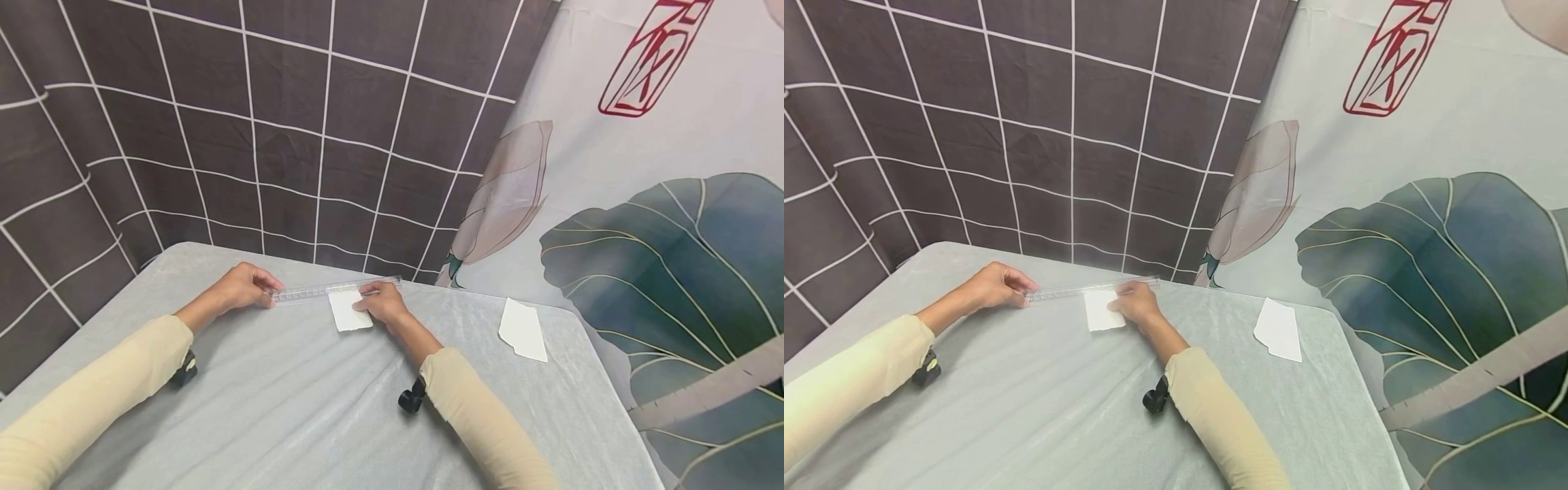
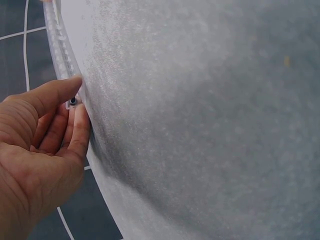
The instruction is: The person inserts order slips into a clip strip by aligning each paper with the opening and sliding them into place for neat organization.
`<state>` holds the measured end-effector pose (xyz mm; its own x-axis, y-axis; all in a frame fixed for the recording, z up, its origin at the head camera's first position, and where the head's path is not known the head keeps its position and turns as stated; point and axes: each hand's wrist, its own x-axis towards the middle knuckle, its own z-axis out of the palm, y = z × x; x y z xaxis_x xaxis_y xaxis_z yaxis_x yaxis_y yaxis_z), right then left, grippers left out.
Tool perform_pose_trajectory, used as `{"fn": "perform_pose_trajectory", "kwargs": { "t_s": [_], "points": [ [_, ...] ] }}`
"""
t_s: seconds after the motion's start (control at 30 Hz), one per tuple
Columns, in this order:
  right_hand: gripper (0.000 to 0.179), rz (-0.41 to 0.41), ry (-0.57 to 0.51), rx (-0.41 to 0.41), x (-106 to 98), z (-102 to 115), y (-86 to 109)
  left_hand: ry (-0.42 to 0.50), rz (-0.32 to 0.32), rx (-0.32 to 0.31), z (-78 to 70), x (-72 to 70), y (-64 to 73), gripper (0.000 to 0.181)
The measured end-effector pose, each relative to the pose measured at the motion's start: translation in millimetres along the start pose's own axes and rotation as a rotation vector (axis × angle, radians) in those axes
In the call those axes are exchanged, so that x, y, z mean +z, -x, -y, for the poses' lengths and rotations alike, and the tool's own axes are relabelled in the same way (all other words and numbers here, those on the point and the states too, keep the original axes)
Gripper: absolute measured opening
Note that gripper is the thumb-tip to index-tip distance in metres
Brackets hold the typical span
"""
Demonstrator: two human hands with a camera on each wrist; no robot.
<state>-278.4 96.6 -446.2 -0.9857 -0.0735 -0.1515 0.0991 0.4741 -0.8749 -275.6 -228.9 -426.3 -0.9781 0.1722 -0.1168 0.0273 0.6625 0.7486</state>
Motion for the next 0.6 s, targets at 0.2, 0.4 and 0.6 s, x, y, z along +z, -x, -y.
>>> {"fn": "perform_pose_trajectory", "kwargs": {
  "t_s": [0.2,0.4,0.6],
  "points": [
    [0.042,-0.001,0.008,-0.005,2.8,1.4,0.4,0.008,-0.001,-0.005,-0.4,-0.2,0.7,0.042],
    [0.043,0.003,0.023,-0.009,5.3,2.8,1.2,0.014,0.000,0.004,-1.7,0.0,1.5,0.043],
    [0.043,-0.001,0.028,-0.012,6.5,3.9,1.9,0.008,-0.004,0.008,-0.8,0.6,0.5,0.043]
  ]
}}
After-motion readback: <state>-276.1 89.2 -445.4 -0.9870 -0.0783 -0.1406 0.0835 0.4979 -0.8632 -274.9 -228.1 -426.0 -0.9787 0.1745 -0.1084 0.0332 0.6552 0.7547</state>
